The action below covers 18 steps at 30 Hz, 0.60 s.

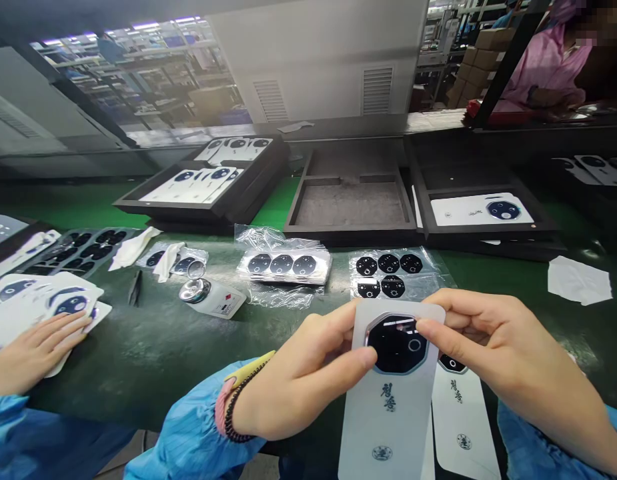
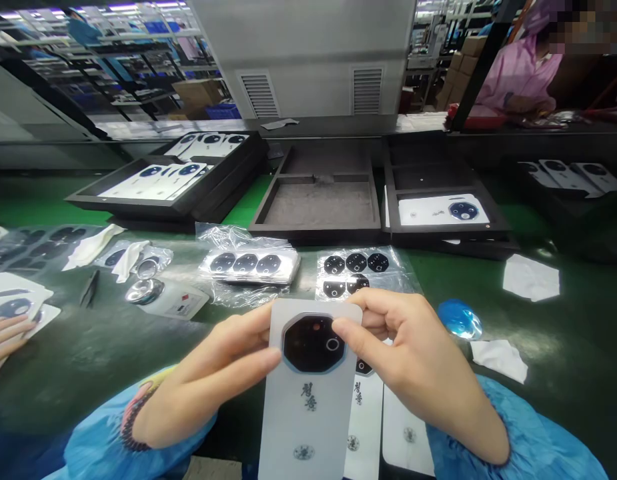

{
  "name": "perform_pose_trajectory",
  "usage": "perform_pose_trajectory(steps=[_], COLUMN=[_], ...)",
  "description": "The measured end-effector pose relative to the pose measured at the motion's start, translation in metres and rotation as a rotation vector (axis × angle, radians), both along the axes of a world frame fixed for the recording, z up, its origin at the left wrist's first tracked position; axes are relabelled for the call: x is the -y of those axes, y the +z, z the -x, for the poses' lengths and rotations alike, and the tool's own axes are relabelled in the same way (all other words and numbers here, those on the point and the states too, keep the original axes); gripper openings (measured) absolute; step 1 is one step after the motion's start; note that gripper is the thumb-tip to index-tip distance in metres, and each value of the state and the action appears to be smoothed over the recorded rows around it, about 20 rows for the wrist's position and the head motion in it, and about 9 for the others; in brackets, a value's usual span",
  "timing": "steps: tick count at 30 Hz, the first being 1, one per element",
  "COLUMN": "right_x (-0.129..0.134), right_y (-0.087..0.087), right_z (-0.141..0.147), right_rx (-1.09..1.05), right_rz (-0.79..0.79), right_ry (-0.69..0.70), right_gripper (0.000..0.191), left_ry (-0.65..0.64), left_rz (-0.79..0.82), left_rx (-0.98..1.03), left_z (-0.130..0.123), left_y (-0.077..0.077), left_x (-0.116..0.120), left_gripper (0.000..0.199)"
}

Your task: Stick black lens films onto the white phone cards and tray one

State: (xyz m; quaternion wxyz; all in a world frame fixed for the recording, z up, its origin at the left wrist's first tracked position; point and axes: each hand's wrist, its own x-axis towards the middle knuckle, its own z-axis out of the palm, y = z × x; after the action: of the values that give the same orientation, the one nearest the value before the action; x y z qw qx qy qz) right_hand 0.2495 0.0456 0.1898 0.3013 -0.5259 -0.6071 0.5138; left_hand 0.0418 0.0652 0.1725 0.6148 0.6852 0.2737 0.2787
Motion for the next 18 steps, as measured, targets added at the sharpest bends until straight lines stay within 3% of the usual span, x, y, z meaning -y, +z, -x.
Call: perform_pose_trajectory(steps=[5, 8, 13, 15, 18], right_x=[0.002, -0.002, -0.031, -0.045, -0.061], right_y=[-0.004, -0.008, -0.029, -0.043, -0.063], right_z=[0.009, 0.01, -0.015, -0.027, -0.033], right_rx=[0.042, 0.081, 0.126, 0.291, 0.552], right_rz=[-0.126, -0.172, -0.135, -0.133, -0.151], right_ry=[0.039, 0.03, -0.128, -0.188, -0.167], right_gripper=[0.031, 0.026, 0.026, 0.021, 0.016], left_ry=[0.186, 0.248, 0.331, 0.322, 0.341], left_rz=[-0.078, -0.085, 0.079, 0.115, 0.13], left_rx=[-0.117, -0.135, -0.28, -0.328, -0.41], left_z=[-0.008, -0.011, -0.004, 0.003, 0.015], left_y=[0.002, -0.004, -0.028, -0.041, -0.061], left_x=[-0.008, -0.017, -0.034, -0.036, -0.036], left_gripper=[0.029, 0.027, 0.038, 0.039, 0.041])
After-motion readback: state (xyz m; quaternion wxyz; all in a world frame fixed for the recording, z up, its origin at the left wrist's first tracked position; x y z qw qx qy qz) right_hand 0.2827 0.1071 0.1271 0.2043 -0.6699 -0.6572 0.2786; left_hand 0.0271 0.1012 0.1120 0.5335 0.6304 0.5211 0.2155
